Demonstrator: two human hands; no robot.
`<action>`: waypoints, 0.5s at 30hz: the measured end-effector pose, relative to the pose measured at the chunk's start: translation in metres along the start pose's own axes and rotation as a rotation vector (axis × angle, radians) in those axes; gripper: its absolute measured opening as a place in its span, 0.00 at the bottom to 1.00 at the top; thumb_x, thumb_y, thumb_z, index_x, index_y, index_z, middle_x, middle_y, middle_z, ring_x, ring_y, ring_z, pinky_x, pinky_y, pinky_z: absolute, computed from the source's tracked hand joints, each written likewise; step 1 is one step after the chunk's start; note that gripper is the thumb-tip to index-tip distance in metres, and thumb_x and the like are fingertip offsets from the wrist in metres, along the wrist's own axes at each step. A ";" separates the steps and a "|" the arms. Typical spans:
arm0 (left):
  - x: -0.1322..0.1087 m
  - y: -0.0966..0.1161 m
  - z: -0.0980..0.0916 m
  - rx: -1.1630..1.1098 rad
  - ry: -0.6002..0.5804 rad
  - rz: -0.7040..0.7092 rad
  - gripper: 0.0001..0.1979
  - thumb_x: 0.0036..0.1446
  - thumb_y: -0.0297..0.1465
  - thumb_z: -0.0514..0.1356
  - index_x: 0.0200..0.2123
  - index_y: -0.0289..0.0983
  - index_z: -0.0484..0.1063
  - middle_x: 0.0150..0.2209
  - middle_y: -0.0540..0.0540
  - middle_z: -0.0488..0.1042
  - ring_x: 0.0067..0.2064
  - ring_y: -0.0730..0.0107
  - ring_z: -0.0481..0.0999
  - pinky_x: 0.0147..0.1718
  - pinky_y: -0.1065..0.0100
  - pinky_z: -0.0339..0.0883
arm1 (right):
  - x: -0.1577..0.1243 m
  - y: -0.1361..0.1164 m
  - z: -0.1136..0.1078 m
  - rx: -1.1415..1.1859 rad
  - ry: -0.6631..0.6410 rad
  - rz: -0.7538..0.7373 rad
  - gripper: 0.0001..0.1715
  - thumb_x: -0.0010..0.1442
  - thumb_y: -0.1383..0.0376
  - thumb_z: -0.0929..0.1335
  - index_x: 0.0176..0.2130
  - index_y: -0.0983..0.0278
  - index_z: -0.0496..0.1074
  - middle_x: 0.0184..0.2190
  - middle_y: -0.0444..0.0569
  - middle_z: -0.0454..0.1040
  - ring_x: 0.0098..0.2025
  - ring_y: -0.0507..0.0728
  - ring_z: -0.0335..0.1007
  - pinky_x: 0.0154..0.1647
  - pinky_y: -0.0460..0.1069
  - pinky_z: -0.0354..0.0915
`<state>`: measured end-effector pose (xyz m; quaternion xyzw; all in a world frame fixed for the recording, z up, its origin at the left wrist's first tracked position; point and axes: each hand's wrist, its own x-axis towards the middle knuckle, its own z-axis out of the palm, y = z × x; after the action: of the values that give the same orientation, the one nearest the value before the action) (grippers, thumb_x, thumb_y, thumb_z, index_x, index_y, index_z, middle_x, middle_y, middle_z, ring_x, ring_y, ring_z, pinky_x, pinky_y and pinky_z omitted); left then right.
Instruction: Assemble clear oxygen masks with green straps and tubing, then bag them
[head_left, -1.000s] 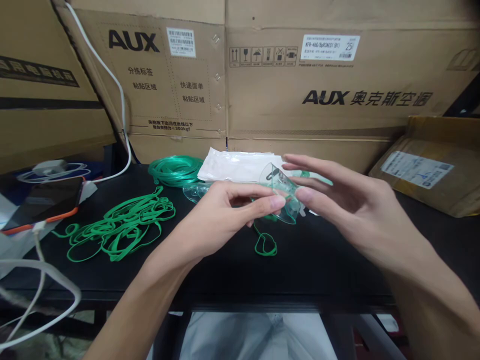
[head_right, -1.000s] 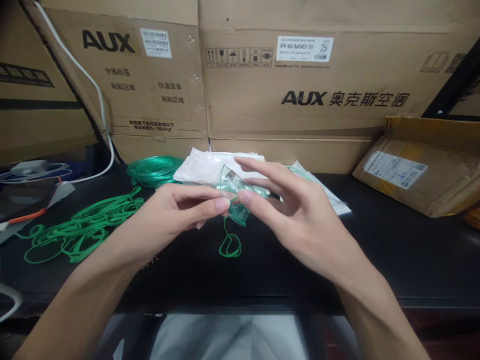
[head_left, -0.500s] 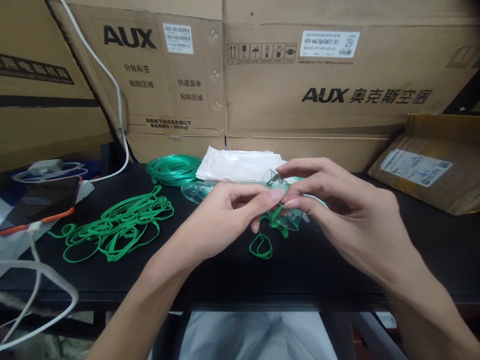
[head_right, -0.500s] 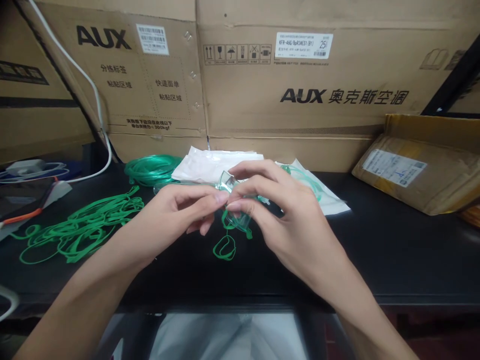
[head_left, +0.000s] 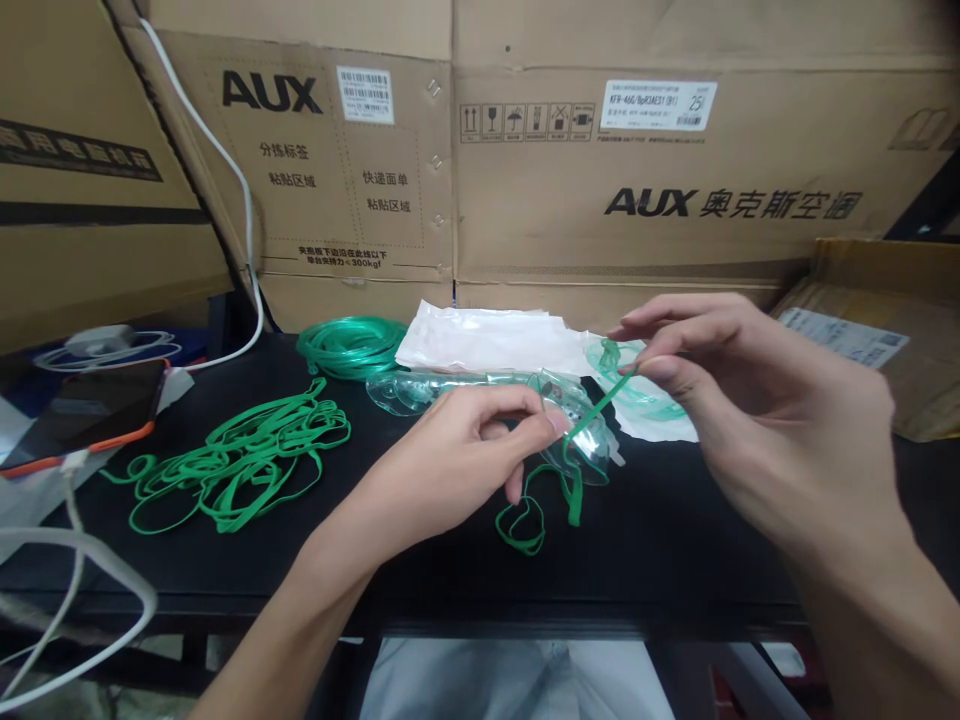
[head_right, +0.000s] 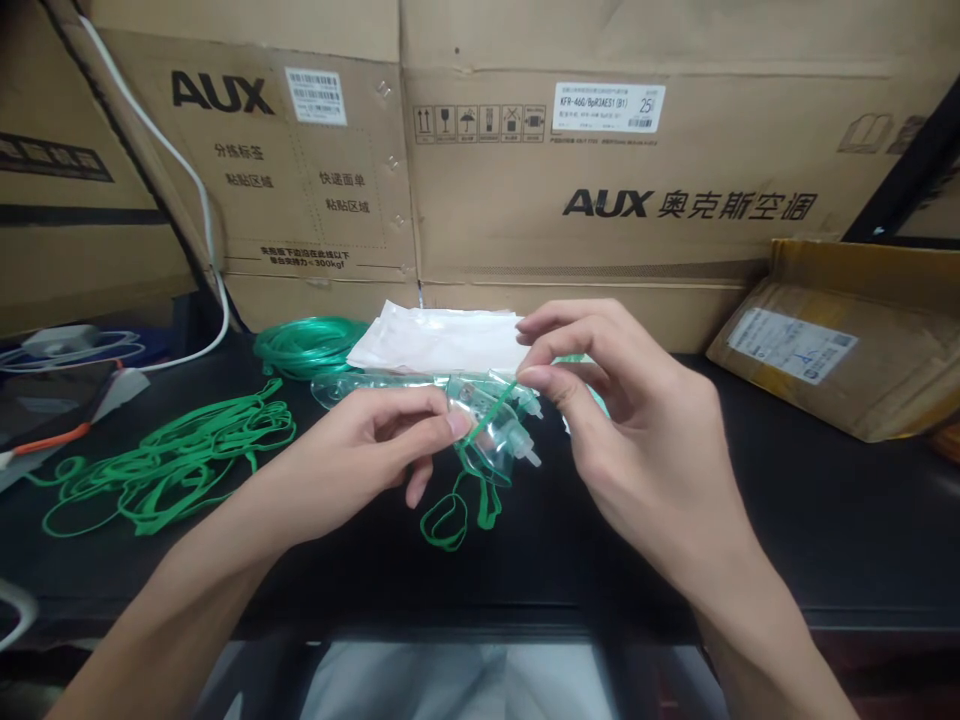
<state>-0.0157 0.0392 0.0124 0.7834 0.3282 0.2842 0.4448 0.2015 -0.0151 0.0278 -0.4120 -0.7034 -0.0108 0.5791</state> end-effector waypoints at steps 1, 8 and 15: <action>0.000 0.000 0.000 0.011 -0.005 -0.007 0.20 0.73 0.49 0.58 0.34 0.41 0.74 0.22 0.56 0.70 0.28 0.73 0.67 0.29 0.67 0.57 | 0.000 0.000 0.000 0.014 0.029 0.007 0.09 0.70 0.70 0.71 0.38 0.57 0.78 0.48 0.47 0.79 0.54 0.61 0.77 0.50 0.55 0.75; -0.001 0.002 -0.001 0.034 0.033 0.017 0.24 0.73 0.50 0.58 0.29 0.40 0.71 0.22 0.56 0.69 0.28 0.73 0.67 0.29 0.67 0.56 | -0.003 0.012 -0.004 0.125 -0.213 0.179 0.09 0.68 0.60 0.76 0.48 0.53 0.79 0.54 0.46 0.80 0.59 0.63 0.77 0.54 0.53 0.77; -0.002 0.004 -0.003 0.243 0.074 0.010 0.22 0.72 0.53 0.56 0.37 0.46 0.79 0.26 0.55 0.73 0.30 0.71 0.70 0.30 0.68 0.60 | -0.008 0.025 0.001 0.140 -0.519 0.402 0.37 0.64 0.53 0.78 0.68 0.44 0.70 0.55 0.48 0.80 0.54 0.69 0.79 0.53 0.64 0.80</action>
<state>-0.0184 0.0374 0.0168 0.8222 0.3726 0.2729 0.3327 0.2148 -0.0025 0.0094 -0.4907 -0.7312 0.2572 0.3979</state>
